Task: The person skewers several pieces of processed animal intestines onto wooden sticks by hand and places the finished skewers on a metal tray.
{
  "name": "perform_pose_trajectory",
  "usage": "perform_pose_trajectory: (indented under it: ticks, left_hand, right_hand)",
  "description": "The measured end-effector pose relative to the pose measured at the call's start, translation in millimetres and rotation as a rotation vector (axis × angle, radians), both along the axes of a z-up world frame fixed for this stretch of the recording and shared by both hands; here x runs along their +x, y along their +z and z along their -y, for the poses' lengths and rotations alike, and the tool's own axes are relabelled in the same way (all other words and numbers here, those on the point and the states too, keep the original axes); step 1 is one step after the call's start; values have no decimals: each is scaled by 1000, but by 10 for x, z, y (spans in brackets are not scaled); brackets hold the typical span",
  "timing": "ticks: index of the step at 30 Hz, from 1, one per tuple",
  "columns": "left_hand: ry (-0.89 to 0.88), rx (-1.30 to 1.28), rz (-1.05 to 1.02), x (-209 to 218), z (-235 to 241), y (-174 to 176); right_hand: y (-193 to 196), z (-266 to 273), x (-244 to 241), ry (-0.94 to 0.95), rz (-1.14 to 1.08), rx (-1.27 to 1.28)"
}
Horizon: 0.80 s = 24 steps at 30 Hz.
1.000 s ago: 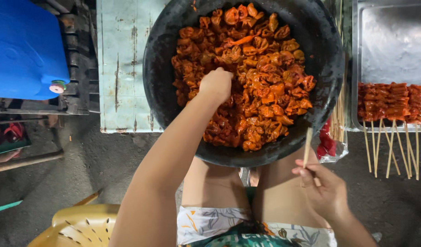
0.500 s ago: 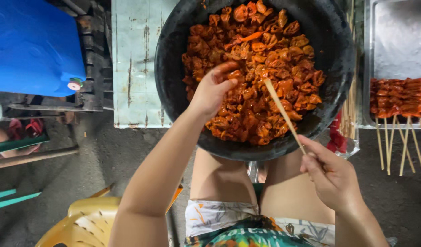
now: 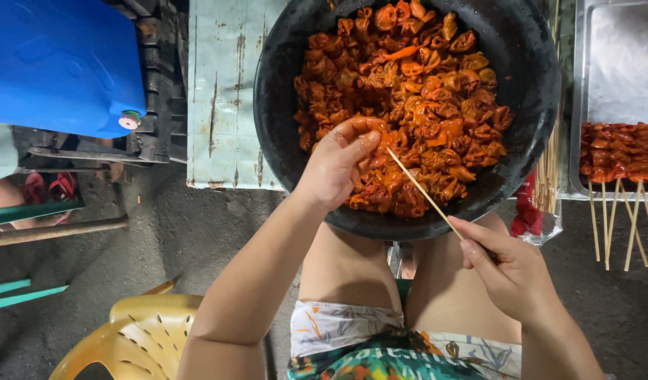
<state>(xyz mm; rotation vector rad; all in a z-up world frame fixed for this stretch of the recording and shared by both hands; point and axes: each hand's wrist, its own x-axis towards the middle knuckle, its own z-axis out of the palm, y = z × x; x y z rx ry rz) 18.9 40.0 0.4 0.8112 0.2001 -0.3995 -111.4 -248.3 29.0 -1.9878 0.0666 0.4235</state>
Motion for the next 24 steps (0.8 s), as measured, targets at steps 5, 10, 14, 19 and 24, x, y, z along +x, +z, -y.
perform_pose_trajectory:
  ticks: [5, 10, 14, 19, 24]
  left_hand:
    - [-45, 208, 121, -75, 68, 51]
    - [127, 736, 417, -282, 225, 175]
    - [161, 858, 425, -416, 300, 224]
    - [17, 899, 554, -617, 436, 302]
    - [129, 954, 522, -461, 379, 152]
  right_hand:
    - [18, -25, 12, 4, 5, -6]
    - [42, -126, 44, -39, -22, -14]
    - [32, -175, 56, -21, -39, 47]
    - [-44, -303, 90, -61, -12, 106]
    - [-144, -265, 193, -153, 19, 50]
